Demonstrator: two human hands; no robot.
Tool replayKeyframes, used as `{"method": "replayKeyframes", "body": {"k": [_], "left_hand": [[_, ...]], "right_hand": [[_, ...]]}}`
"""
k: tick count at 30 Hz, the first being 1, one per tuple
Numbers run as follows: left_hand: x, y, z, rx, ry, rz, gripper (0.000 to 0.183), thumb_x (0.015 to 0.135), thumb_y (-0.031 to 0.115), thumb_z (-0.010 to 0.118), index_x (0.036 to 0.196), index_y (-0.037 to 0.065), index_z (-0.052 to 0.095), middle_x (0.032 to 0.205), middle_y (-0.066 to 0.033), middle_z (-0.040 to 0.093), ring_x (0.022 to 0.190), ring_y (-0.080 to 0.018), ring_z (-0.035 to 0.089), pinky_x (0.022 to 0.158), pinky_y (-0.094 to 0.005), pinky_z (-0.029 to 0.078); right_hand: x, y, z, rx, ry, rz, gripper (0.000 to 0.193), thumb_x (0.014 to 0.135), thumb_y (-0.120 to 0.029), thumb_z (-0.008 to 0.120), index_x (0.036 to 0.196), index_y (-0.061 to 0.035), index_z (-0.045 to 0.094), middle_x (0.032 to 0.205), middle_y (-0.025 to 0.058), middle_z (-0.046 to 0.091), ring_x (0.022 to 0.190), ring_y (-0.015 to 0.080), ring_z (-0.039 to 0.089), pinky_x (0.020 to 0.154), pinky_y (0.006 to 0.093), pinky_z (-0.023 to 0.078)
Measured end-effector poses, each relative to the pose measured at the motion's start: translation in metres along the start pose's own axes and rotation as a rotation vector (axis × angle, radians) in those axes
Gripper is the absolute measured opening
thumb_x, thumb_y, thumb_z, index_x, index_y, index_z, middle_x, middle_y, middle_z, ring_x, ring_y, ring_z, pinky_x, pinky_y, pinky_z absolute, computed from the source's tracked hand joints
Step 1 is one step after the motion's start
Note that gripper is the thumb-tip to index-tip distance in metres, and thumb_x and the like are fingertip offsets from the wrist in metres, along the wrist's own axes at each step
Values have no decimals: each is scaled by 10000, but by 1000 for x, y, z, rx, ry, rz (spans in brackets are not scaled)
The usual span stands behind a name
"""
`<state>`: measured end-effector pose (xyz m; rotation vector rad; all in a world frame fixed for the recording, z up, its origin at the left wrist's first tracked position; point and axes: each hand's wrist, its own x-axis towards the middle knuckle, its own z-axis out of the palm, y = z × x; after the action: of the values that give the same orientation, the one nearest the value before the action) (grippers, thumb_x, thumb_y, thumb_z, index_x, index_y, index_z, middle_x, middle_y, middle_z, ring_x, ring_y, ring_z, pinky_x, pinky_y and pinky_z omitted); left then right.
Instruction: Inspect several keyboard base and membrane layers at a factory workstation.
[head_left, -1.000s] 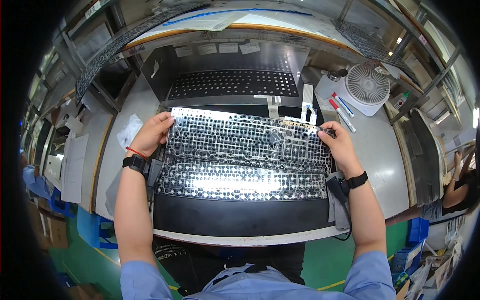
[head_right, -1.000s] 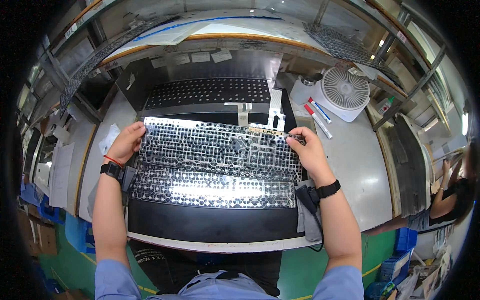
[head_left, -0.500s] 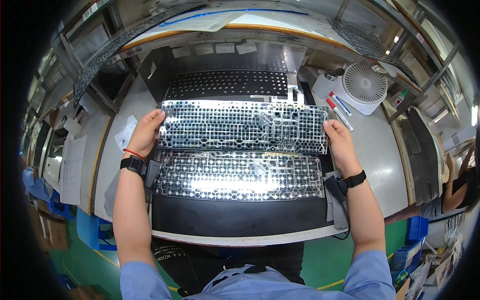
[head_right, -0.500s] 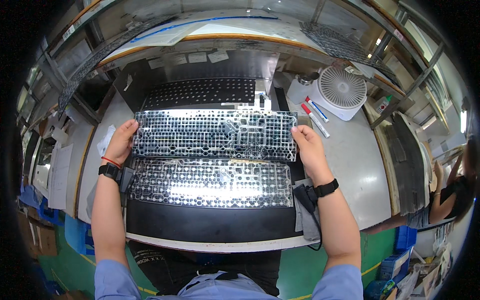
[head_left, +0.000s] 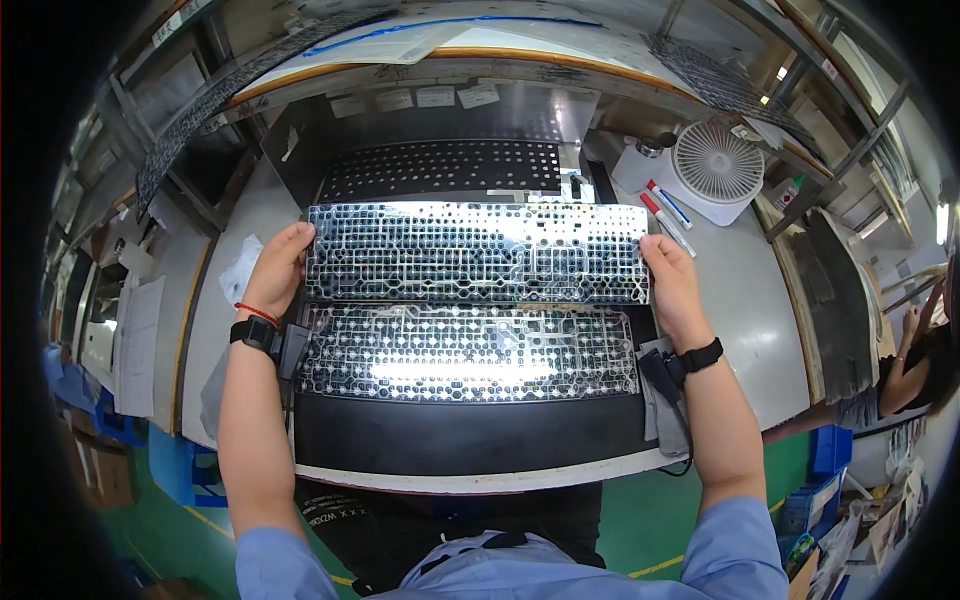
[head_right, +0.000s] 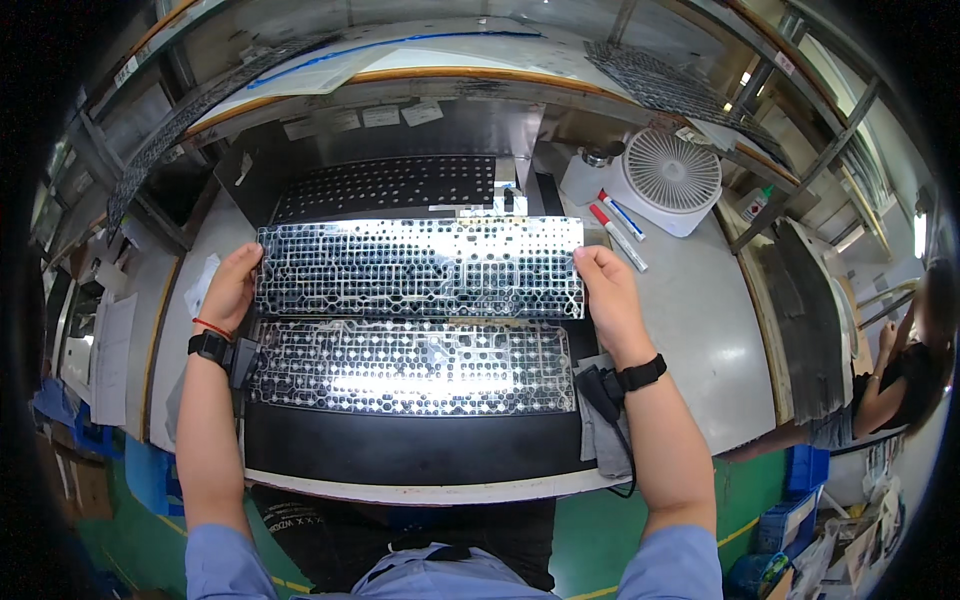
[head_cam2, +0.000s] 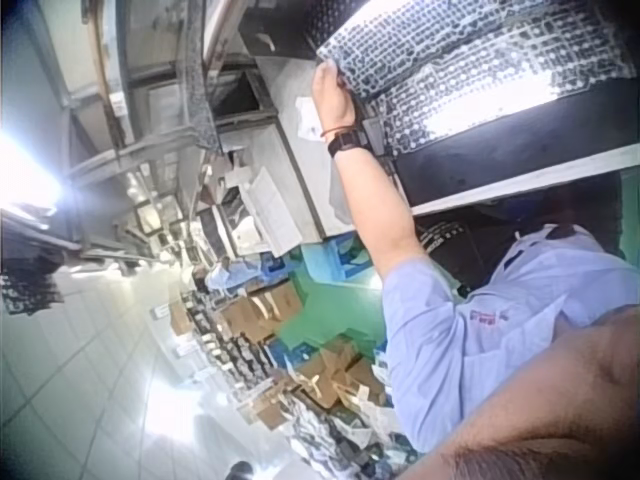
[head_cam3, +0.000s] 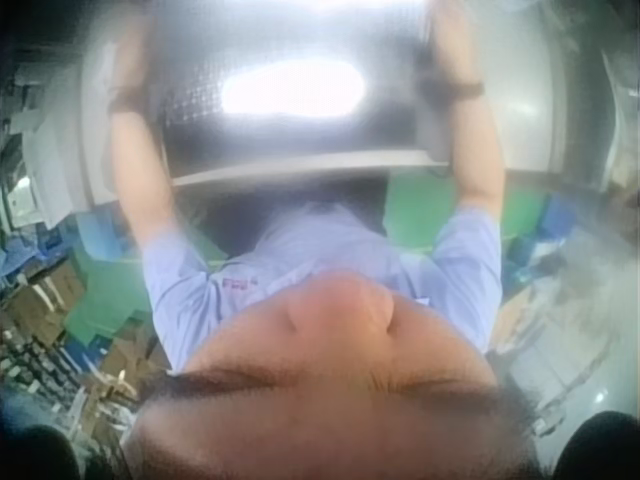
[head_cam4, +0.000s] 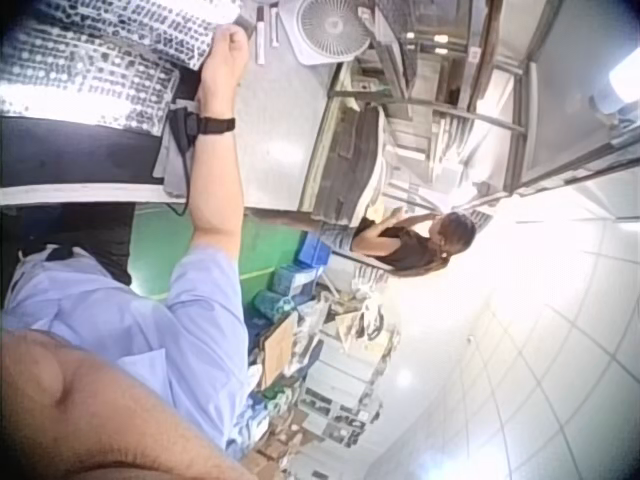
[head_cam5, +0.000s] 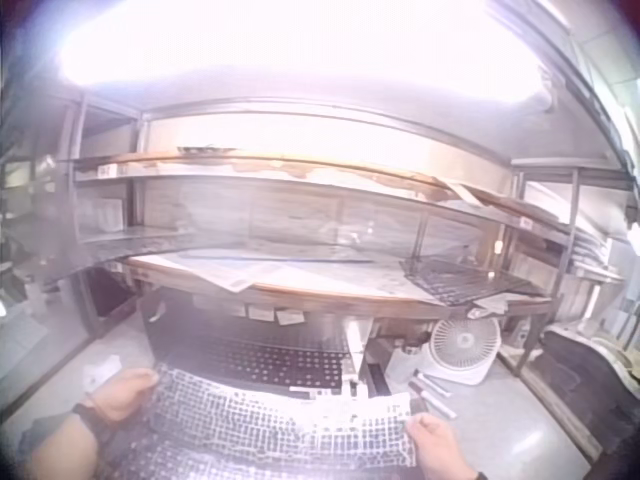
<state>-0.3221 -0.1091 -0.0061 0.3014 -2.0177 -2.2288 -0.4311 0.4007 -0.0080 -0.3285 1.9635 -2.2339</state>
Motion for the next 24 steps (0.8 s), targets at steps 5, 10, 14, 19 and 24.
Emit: {"method": "replayKeyframes", "body": {"k": [5, 10, 14, 19, 24], "left_hand": [[2, -2, -2, 14, -9, -6, 187, 1033, 260, 541, 1012, 106, 646, 864, 59, 664, 751, -34, 586, 683, -204, 443], [5, -6, -12, 23, -11, -10, 185, 1033, 259, 541, 987, 116, 649, 831, 73, 655, 713, -19, 566, 638, -189, 415], [1, 0, 1, 11, -3, -9, 186, 1035, 256, 538, 997, 111, 648, 835, 68, 658, 709, -21, 569, 634, -190, 418], [0, 1, 3, 7, 16, 0, 183, 1035, 257, 542, 1000, 109, 646, 825, 71, 651, 695, -16, 554, 618, -182, 400], [1, 0, -1, 36, -1, 8, 170, 1029, 262, 556, 983, 122, 641, 779, 92, 608, 641, -6, 486, 582, -180, 348]], "right_hand": [[0, -1, 1, 11, -1, -26, 208, 1051, -206, 522, 1005, -33, 628, 892, -4, 669, 767, 44, 611, 705, 214, 499], [-1, -2, 3, 1, 0, -28, 203, 1048, -198, 527, 990, -34, 632, 888, -7, 667, 768, 43, 607, 710, 214, 495], [-1, -3, 1, -21, 11, -43, 208, 1047, -197, 529, 975, -35, 636, 885, -10, 665, 760, 39, 600, 697, 212, 490], [-1, -2, 3, -7, 17, -45, 207, 1045, -201, 534, 972, -37, 637, 874, -13, 664, 745, 34, 596, 682, 207, 487], [-1, -3, 4, -9, 41, -56, 203, 1043, -207, 542, 976, -42, 638, 860, -20, 662, 708, 25, 582, 643, 198, 471]]}}
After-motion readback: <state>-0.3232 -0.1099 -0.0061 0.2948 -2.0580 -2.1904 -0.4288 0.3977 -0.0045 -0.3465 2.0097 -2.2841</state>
